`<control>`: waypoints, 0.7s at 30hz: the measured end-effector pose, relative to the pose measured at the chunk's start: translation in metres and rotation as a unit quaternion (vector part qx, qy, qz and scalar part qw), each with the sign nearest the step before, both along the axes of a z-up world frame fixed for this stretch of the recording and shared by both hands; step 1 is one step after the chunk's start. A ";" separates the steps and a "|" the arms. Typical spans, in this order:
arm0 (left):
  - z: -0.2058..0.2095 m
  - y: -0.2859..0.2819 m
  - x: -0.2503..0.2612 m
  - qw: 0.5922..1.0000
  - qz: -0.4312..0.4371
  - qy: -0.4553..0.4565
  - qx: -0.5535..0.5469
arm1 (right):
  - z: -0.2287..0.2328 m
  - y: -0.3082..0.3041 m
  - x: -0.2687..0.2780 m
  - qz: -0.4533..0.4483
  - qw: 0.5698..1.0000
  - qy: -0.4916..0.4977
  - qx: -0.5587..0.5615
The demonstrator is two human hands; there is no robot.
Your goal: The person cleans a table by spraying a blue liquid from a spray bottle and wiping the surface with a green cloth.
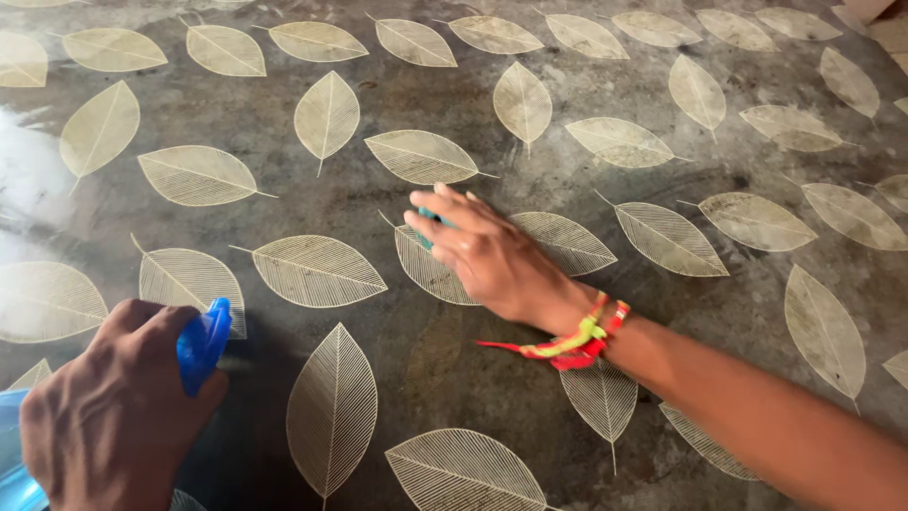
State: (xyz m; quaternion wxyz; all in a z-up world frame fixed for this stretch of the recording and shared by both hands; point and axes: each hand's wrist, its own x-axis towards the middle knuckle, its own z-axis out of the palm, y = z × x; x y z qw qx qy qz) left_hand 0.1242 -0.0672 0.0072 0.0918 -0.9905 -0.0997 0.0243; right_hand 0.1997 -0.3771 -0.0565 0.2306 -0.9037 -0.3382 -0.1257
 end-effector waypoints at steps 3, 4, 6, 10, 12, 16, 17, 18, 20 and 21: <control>-0.001 0.001 -0.001 1.000 -0.002 -0.008 0.001 | 0.004 -0.024 -0.012 0.005 0.999 0.009 -0.030; -0.002 0.001 0.000 1.000 0.000 -0.008 0.002 | 0.005 -0.033 -0.007 -0.008 0.999 0.006 -0.041; -0.002 0.003 -0.002 1.000 -0.002 -0.006 0.005 | 0.007 -0.051 0.002 -0.042 0.998 0.009 -0.039; -0.003 0.003 -0.003 1.000 -0.004 -0.015 -0.003 | 0.014 -0.082 0.006 -0.089 0.995 0.046 0.007; -0.004 0.004 -0.003 1.000 0.001 -0.018 -0.009 | 0.014 -0.084 -0.004 -0.084 0.995 0.053 0.007; -0.003 0.001 -0.002 0.999 -0.007 -0.035 -0.018 | 0.016 -0.094 -0.040 -0.058 0.996 0.062 -0.006; -0.002 -0.001 -0.001 0.999 -0.011 -0.042 -0.018 | 0.017 -0.099 -0.044 -0.049 0.996 0.075 0.001; -0.001 -0.005 0.000 0.999 -0.025 -0.041 -0.020 | 0.017 -0.104 -0.042 -0.059 0.996 0.051 -0.033; 0.001 -0.015 0.000 0.998 -0.053 -0.033 -0.023 | 0.017 -0.118 -0.029 -0.076 0.992 0.007 -0.101; 0.001 -0.023 0.000 0.997 -0.061 -0.019 -0.044 | 0.018 -0.126 -0.022 -0.095 0.993 0.015 -0.073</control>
